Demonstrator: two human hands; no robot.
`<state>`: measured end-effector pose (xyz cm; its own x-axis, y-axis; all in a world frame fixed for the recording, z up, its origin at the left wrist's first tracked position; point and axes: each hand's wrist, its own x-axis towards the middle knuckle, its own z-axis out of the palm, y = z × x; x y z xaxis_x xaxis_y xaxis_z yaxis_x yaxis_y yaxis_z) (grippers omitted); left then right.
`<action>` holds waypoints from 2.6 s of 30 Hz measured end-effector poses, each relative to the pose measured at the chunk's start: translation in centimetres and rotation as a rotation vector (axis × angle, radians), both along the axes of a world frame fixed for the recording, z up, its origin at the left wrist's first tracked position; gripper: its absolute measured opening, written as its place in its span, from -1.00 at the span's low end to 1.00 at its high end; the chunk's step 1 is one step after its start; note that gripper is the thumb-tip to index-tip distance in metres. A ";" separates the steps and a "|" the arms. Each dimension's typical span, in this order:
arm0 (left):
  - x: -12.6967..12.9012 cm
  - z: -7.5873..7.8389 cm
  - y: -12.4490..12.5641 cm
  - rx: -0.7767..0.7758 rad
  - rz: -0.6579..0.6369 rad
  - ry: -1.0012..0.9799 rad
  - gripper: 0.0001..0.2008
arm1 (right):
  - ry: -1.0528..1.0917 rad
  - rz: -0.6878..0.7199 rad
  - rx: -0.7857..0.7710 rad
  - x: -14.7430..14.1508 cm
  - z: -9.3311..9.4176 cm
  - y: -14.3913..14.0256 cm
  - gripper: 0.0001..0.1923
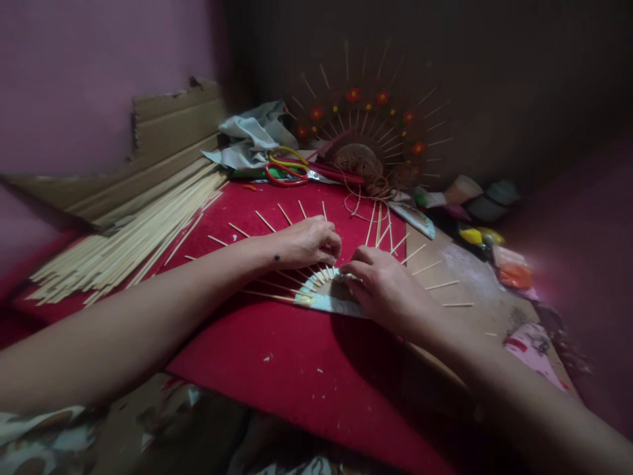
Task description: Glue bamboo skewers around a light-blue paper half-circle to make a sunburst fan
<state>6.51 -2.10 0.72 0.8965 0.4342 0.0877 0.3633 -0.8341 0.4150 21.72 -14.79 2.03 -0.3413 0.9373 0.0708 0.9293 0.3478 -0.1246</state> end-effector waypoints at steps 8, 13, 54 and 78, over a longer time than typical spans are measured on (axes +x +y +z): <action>-0.1 -0.9 0.6 0.074 -0.039 -0.056 -0.92 | -0.032 -0.004 0.083 -0.3 -1.0 1.3 -0.80; 0.1 -0.6 0.3 0.040 0.003 -0.006 -0.91 | -0.062 0.012 0.117 -0.9 -0.9 1.6 -0.77; 0.4 0.8 0.6 -0.232 0.233 -0.225 -0.81 | 0.359 -0.413 0.711 10.8 0.1 -6.4 -0.83; 11.3 3.9 2.8 -0.195 0.550 0.418 -0.79 | 0.663 -0.355 0.689 11.3 -1.4 -6.4 -0.80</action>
